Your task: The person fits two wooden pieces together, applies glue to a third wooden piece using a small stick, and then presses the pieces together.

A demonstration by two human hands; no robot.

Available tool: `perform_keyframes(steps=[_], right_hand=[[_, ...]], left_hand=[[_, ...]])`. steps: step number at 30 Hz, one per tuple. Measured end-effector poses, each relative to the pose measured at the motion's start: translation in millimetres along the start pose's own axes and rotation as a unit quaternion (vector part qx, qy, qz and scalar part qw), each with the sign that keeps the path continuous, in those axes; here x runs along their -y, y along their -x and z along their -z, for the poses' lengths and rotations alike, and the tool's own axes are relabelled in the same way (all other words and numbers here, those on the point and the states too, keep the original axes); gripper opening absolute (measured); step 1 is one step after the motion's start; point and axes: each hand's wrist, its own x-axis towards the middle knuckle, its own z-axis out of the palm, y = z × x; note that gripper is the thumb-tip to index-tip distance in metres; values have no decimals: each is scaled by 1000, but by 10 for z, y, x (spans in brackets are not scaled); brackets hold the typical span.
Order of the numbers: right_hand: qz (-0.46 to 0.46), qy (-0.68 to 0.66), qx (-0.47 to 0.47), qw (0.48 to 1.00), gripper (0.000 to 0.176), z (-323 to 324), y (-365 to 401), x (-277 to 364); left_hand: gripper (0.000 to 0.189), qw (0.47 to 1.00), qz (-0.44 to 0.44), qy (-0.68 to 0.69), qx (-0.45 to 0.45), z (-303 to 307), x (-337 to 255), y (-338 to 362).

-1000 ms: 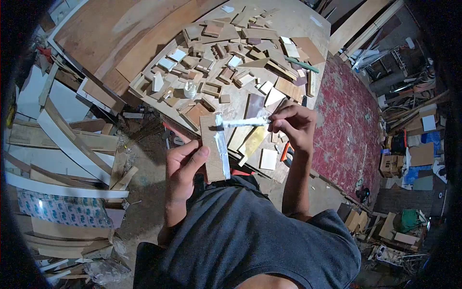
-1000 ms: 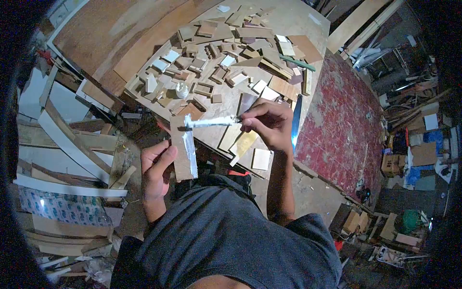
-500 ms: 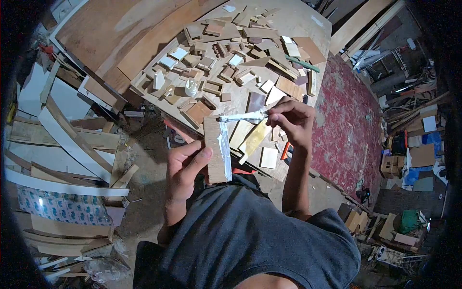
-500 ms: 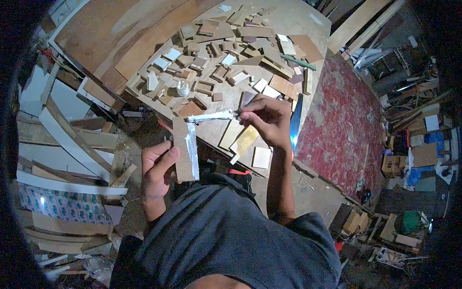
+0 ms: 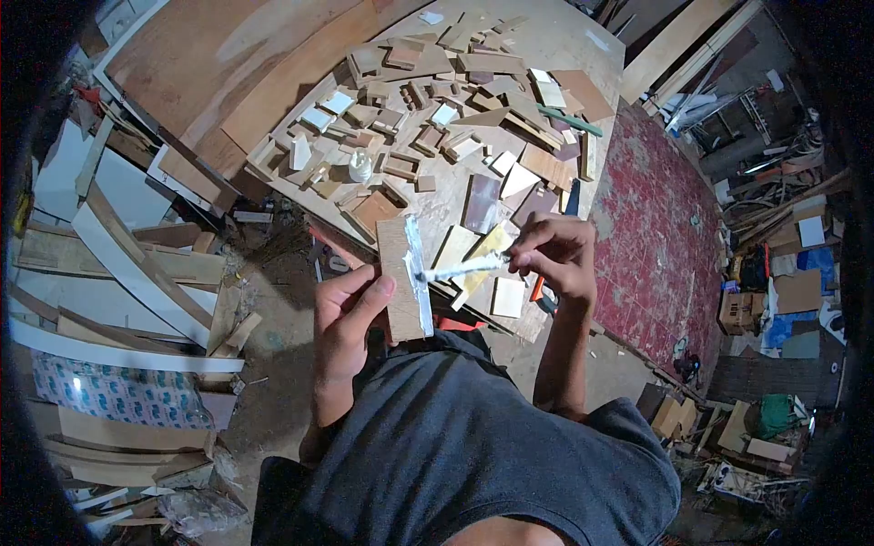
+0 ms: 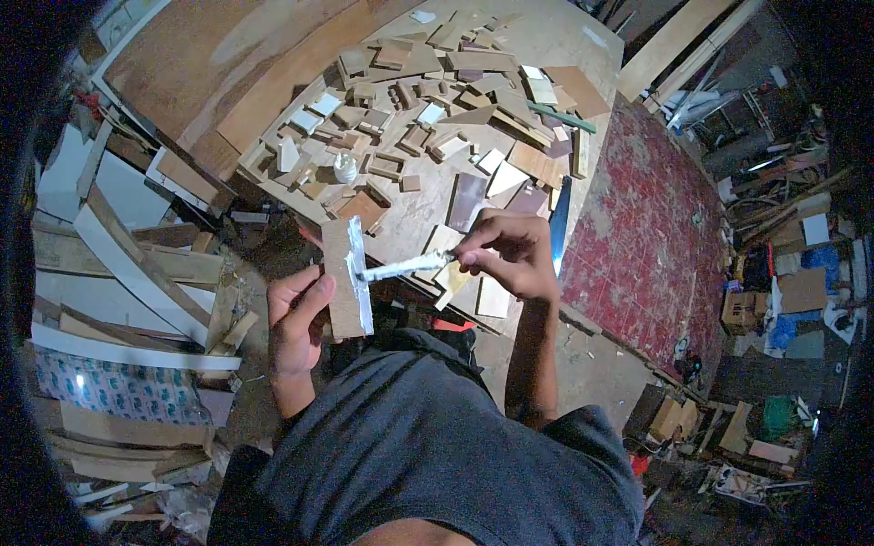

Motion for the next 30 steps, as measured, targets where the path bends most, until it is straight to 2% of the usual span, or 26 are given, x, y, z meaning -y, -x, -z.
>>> perform_keyframes(steps=[3, 6, 10, 15, 17, 19, 21, 23, 25, 27, 30], right_hand=[[10, -20, -14, 1000, 7, -46, -8, -26], [-28, -43, -70, 996, 6, -71, -14, -57], [-27, 11, 9, 1000, 5, -36, -19, -63], [-28, -39, 21, 999, 5, 19, 17, -56], [-29, -82, -43, 995, 5, -6, 5, -87], [-30, -63, -54, 996, 6, -30, -3, -85], [-35, -5, -1, 999, 5, -33, -19, -61], [7, 11, 67, 998, 5, 1, 4, -52], [-26, 0, 86, 996, 6, 18, 63, -3], [-33, -18, 82, 996, 7, 46, 81, -33], [0, -58, -4, 998, 8, 32, 77, -85]], left_hand=[[17, 1000, -9, -3, -13, -12, 16, -18], [17, 1000, 3, -13, -10, -14, 2, -1], [18, 1000, -6, -21, -6, 13, 21, 8], [18, 1000, -7, -12, -12, 13, 4, 37], [18, 1000, -14, -10, -12, 16, 12, 47], [18, 1000, -18, -15, -11, 10, 19, 55], [19, 1000, -22, -19, -2, 16, 17, 65], [22, 999, -28, -23, 4, 15, 14, 76], [21, 999, -26, -23, -10, -2, 19, 80], [21, 1000, -10, -13, -7, 17, 60, 87], [22, 1000, 0, -12, -4, -16, 81, 88]])
